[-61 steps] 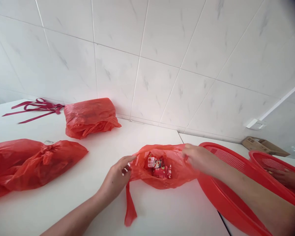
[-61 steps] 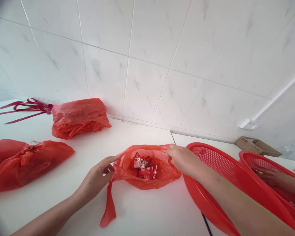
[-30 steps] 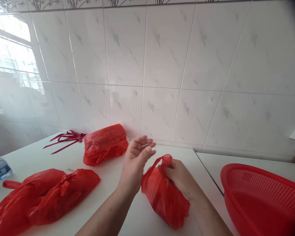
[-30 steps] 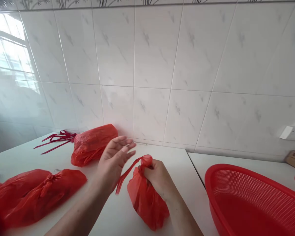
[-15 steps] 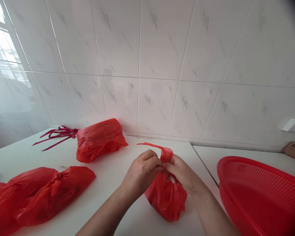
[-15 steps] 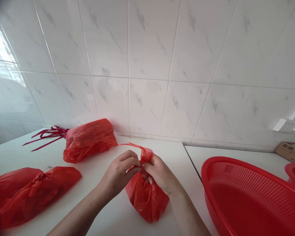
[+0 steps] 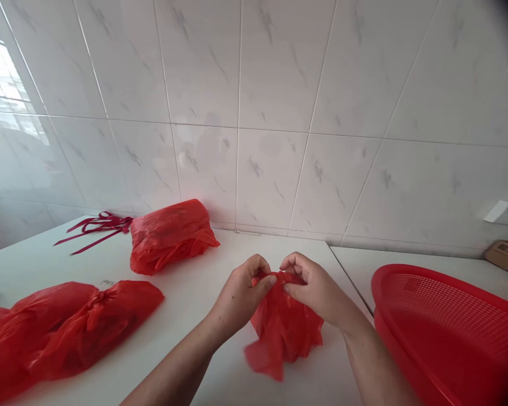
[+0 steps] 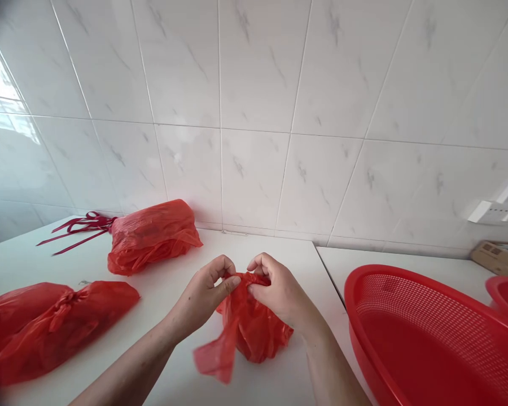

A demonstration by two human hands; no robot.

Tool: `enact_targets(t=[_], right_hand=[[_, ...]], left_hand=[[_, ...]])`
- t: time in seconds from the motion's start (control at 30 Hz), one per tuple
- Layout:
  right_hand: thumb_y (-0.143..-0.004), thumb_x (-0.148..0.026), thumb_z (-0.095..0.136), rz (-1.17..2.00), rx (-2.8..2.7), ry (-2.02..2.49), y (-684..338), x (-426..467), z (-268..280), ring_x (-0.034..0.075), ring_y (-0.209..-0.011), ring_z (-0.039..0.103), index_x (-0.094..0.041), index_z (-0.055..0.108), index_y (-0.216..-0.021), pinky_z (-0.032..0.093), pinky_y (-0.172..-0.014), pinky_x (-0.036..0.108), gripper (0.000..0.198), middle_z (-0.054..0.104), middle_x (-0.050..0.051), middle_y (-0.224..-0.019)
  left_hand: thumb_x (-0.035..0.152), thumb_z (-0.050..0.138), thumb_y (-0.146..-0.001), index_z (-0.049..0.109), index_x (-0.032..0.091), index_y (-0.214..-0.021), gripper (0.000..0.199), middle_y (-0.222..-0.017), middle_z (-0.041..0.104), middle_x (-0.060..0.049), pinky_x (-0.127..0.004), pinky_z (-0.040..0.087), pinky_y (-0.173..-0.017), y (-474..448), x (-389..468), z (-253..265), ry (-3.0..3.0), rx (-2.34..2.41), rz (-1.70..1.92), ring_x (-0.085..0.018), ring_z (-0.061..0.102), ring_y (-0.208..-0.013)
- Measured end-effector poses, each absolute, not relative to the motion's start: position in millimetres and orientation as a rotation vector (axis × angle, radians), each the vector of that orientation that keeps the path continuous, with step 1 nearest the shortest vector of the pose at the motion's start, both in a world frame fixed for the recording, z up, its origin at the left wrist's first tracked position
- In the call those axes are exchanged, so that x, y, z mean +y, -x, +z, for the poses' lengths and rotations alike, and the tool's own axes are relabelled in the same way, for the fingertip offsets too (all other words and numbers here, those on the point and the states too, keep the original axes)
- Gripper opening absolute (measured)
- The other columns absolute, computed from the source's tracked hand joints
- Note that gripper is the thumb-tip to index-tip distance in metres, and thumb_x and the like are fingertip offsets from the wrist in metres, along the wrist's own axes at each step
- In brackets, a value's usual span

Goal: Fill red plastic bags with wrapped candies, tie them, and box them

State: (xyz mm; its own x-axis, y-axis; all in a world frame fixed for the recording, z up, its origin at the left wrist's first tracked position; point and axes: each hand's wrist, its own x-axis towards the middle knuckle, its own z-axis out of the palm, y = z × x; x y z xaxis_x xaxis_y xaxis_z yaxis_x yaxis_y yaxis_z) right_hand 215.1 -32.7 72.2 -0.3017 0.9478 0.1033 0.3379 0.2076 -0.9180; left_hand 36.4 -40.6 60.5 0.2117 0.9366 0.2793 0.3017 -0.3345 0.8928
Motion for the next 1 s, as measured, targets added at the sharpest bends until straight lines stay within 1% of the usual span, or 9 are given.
enact_targets(t=[0.1,0.2,0.4,0.5,0.67,0.73,0.87,0.93,1.0], right_hand=[[-0.075,-0.021,0.052,0.868,-1.748,1.451,-209,-32,71,0.012,-0.058,0.046,-0.027,0.058,-0.096,0.038,-0.054,0.025,0.023,0.052,-0.005,-0.067],[-0.076,-0.02,0.044,0.834,-1.734,1.509,-205,-29,69,0.012,-0.054,0.047,-0.027,0.063,-0.093,0.038,-0.052,0.026,0.027,0.059,-0.003,-0.068],[-0.078,-0.02,0.046,1.288,-1.547,1.067,-208,-31,70,0.017,-0.081,0.061,-0.021,0.065,-0.1,0.047,-0.076,0.031,0.028,0.066,0.002,-0.088],[-0.08,-0.03,0.054,1.348,-1.428,0.978,-210,-27,66,0.016,-0.077,0.06,-0.019,0.063,-0.098,0.047,-0.071,0.03,0.023,0.064,0.004,-0.088],[-0.07,-0.022,0.054,0.841,-1.333,1.263,-220,4,34,0.015,-0.072,0.057,-0.019,0.058,-0.089,0.045,-0.066,0.028,0.02,0.061,0.002,-0.082],[-0.067,-0.021,0.051,0.671,-1.268,1.377,-229,19,17,0.016,-0.074,0.056,-0.02,0.057,-0.085,0.044,-0.069,0.029,0.018,0.061,0.002,-0.082],[-0.064,-0.025,0.055,0.724,-1.258,1.421,-245,37,-12,0.016,-0.068,0.055,-0.019,0.058,-0.075,0.043,-0.064,0.028,0.013,0.061,0.001,-0.073],[-0.064,-0.033,0.059,0.78,-1.263,1.407,-252,40,-20,0.016,-0.066,0.056,-0.018,0.06,-0.074,0.044,-0.062,0.028,0.018,0.061,0.001,-0.07],[-0.065,-0.044,0.059,0.806,-1.213,1.413,-259,39,-26,0.016,-0.063,0.055,-0.017,0.059,-0.075,0.045,-0.06,0.028,0.029,0.06,0.001,-0.067]], left_hand=[[0.021,0.049,-0.082,0.048,0.022,-0.075,0.007,-0.073,0.054,0.005,-0.022,0.036,-0.058,-39,-46,64,-1.824,1.167,1.062,-0.011,0.046,-0.067],[0.017,0.048,-0.08,0.051,0.023,-0.074,0.009,-0.074,0.059,0.006,-0.023,0.038,-0.061,-41,-47,64,-1.951,1.21,1.022,-0.012,0.051,-0.069],[0.008,0.048,-0.077,0.055,0.022,-0.076,0.016,-0.077,0.064,0.003,-0.026,0.042,-0.067,-40,-41,61,-2.265,1.293,1.051,-0.014,0.056,-0.073],[0.007,0.048,-0.077,0.054,0.022,-0.075,0.016,-0.075,0.062,0.002,-0.028,0.043,-0.067,-36,-40,59,-2.366,1.315,1.023,-0.015,0.055,-0.072],[0.002,0.046,-0.078,0.049,0.019,-0.066,0.021,-0.098,0.058,-0.002,-0.028,0.043,-0.07,-16,-57,52,-2.492,1.256,0.931,-0.017,0.053,-0.091],[0.002,0.047,-0.077,0.048,0.019,-0.065,0.021,-0.094,0.057,-0.001,-0.028,0.042,-0.071,-3,-69,49,-2.494,1.258,0.759,-0.017,0.053,-0.089],[0.002,0.053,-0.073,0.049,0.02,-0.066,0.02,-0.086,0.058,0.002,-0.027,0.043,-0.07,17,-87,45,-2.395,1.248,0.451,-0.015,0.054,-0.08],[0.006,0.057,-0.075,0.055,0.023,-0.075,0.017,-0.097,0.059,0.002,-0.028,0.045,-0.075,18,-90,46,-2.317,1.236,0.498,-0.015,0.056,-0.086],[0.013,0.061,-0.077,0.059,0.027,-0.093,0.021,-0.111,0.057,-0.001,-0.031,0.045,-0.084,11,-90,50,-2.245,1.219,0.647,-0.017,0.056,-0.097]])
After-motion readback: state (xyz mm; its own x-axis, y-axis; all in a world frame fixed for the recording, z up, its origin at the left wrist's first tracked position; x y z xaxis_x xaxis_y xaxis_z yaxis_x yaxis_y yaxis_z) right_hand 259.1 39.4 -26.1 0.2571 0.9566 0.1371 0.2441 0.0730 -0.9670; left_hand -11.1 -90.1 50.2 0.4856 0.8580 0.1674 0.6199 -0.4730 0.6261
